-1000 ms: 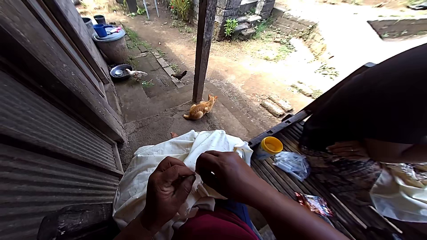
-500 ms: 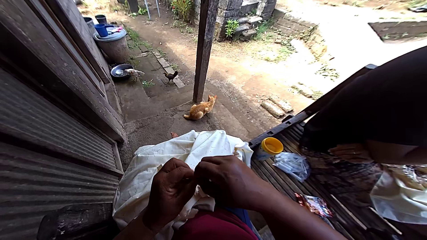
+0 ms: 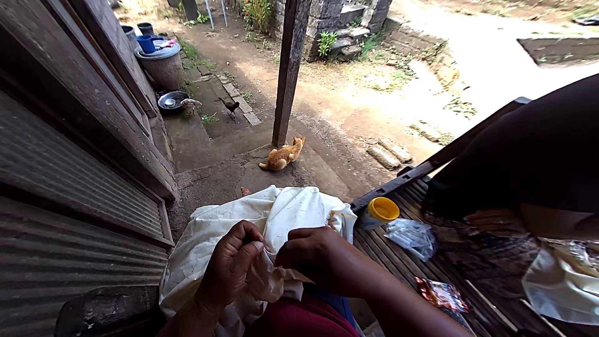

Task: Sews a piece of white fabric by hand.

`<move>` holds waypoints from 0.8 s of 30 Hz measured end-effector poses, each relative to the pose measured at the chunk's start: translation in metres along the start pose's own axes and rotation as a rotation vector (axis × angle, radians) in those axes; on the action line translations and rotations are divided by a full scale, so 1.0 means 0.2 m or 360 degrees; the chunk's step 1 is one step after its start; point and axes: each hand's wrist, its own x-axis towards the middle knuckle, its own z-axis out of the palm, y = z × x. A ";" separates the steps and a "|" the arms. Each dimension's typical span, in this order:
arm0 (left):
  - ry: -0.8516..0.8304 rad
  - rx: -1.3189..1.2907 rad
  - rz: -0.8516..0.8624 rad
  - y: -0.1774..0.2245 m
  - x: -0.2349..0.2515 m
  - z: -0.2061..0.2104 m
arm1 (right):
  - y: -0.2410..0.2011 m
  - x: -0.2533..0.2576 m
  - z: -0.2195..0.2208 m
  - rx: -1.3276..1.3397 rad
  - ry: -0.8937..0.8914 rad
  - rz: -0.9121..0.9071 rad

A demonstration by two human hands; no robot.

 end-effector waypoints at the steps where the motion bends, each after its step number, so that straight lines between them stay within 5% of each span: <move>1: -0.0006 -0.0003 -0.0022 0.00 0.00 0.01 | 0.00 0.00 0.01 0.0067 0.0013 -0.0062; 10: -0.0004 -0.0047 -0.0108 0.00 -0.04 0.05 | -0.04 0.02 0.17 -0.0118 0.0764 0.0118; 24: -0.0026 -0.0541 -0.0266 0.01 -0.04 0.05 | -0.04 0.02 0.19 -0.0367 0.0783 -0.0028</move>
